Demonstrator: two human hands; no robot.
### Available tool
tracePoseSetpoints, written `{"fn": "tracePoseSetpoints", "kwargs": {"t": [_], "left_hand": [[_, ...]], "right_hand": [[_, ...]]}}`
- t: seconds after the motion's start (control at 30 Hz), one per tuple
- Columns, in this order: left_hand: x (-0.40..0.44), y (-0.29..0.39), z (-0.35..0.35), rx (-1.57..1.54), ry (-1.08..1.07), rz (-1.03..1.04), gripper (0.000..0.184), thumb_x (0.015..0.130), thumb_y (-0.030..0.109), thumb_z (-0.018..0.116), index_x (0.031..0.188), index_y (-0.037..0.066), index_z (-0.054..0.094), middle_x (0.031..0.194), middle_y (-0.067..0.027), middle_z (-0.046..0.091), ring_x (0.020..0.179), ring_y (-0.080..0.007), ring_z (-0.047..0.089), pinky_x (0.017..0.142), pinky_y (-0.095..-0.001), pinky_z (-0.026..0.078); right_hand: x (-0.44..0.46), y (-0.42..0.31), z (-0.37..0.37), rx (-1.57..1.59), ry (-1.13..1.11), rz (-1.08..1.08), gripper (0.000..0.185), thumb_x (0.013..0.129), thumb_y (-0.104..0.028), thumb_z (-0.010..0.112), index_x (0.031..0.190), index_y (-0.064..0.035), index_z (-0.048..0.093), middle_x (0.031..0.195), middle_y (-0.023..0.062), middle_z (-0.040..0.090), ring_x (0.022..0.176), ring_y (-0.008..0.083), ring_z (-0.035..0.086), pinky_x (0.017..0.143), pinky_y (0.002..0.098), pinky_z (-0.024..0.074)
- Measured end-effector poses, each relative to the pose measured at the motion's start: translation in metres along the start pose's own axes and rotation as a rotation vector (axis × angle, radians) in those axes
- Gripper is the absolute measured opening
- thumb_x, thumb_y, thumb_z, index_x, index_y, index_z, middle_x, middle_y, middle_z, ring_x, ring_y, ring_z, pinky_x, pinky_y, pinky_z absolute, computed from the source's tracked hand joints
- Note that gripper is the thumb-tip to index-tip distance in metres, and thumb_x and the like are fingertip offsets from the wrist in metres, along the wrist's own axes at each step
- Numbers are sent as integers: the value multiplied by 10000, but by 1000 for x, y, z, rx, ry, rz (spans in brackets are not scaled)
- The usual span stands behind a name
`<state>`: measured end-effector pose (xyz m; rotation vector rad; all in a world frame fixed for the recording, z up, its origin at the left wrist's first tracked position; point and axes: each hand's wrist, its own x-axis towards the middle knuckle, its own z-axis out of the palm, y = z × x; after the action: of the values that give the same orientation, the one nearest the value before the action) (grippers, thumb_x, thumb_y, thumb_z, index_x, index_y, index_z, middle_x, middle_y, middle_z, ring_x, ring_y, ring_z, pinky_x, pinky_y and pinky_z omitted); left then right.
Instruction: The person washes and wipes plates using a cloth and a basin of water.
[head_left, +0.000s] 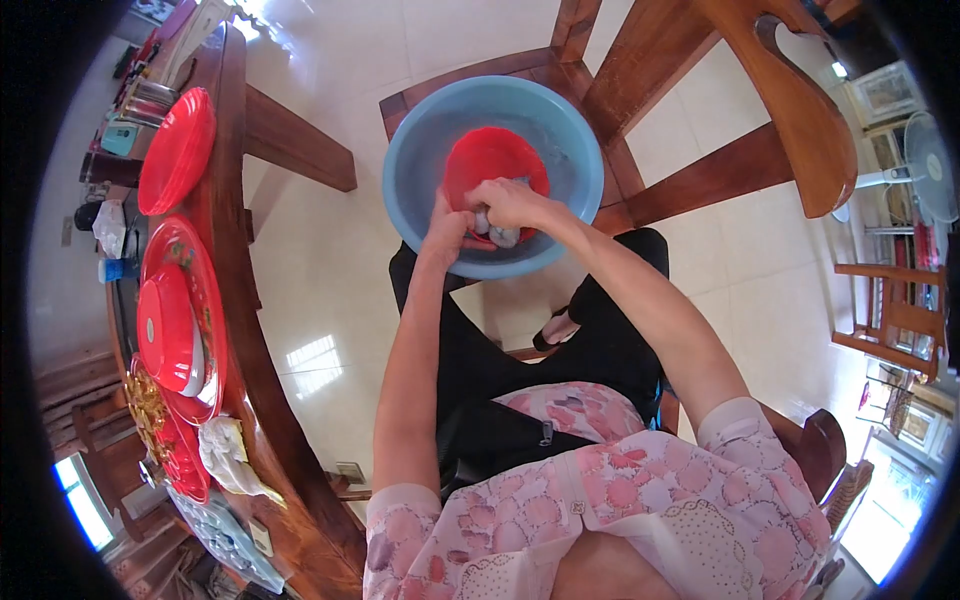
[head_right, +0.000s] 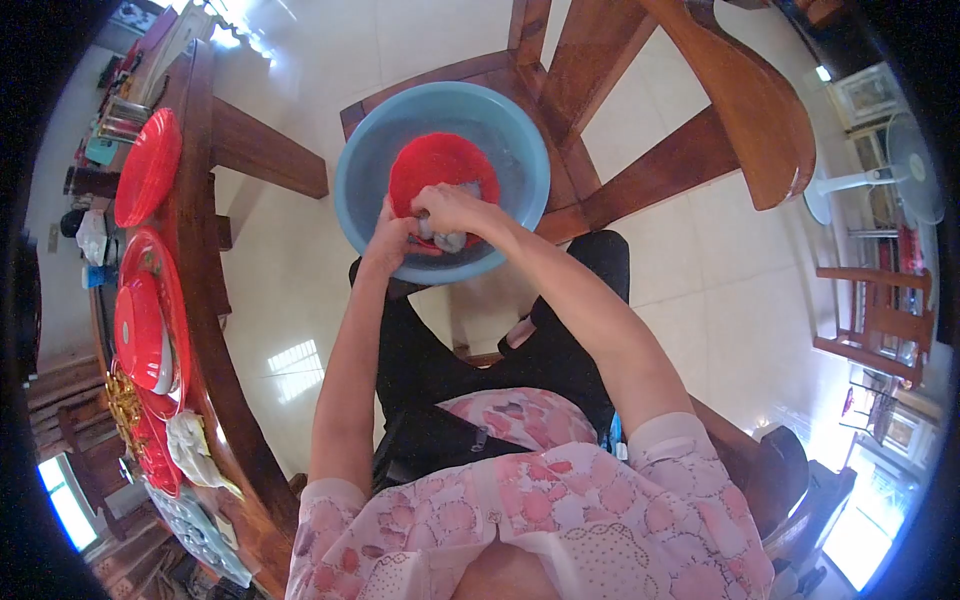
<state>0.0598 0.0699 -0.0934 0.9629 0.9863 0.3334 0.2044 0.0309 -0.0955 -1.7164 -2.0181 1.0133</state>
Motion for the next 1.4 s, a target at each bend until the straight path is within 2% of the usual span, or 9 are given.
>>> {"fn": "tracePoseSetpoints", "kwargs": {"t": [0.07,0.27,0.43,0.7,0.9,1.07,1.2,1.3,1.4], "left_hand": [[-1,3,2,-27,-21,-16,801,669,-70,476,1371,172,179,1264,-143,409,1012,-372,553,559,-476,596],[6,-7,-1,-35,9,42,775,681,-67,463,1373,153,193,1261,-139,419,1005,-360,563,545,-439,600],[8,-7,1,-40,106,37,680,668,-90,426,1313,71,285,1180,-179,479,870,-350,618,458,-410,587],[13,-18,9,-7,239,166,561,689,-87,397,1242,0,367,1085,-204,538,732,-355,641,361,-385,552],[3,-17,13,67,307,319,573,643,-67,433,1211,-3,415,1052,-172,563,701,-310,636,358,-388,545],[2,-17,14,221,363,378,603,627,-66,460,1225,-3,420,1092,-149,559,993,-283,573,806,-360,508],[6,-24,10,275,357,455,633,623,-78,448,1249,11,410,1136,-141,543,1104,-254,510,952,-328,390],[8,-26,10,157,309,363,658,619,-102,426,1264,26,400,1176,-140,524,1124,-251,500,959,-336,395],[34,-49,-6,488,342,739,662,651,-107,374,1296,40,352,1211,-160,496,1014,-323,567,501,-362,577]], "right_hand": [[12,1,8,5,54,24,197,736,-163,570,842,-27,665,884,195,644,840,359,619,719,453,472],[35,10,25,25,562,-150,239,734,-89,551,943,-38,655,1082,146,579,1023,305,540,849,424,425],[24,25,29,-455,493,-57,283,840,-113,460,1104,-103,562,1310,52,407,986,300,485,815,423,435],[1,35,24,-599,326,319,256,863,-175,459,1021,-36,604,1206,121,479,997,310,512,762,451,465],[-22,21,32,-541,165,282,192,811,-133,518,888,-50,672,1098,153,582,990,333,571,769,424,501],[-24,-2,23,-288,-76,163,190,724,-42,555,869,-29,677,977,177,637,998,344,588,789,450,490],[-24,12,36,-106,136,-73,266,714,-37,562,968,9,631,1067,193,600,1058,359,551,845,451,464],[-38,10,31,-261,4,70,238,767,-81,564,979,10,623,1107,193,580,1066,366,540,840,458,467],[-38,21,33,-394,98,241,240,809,-148,569,989,-3,632,1095,177,581,1066,365,530,841,469,469]]}}
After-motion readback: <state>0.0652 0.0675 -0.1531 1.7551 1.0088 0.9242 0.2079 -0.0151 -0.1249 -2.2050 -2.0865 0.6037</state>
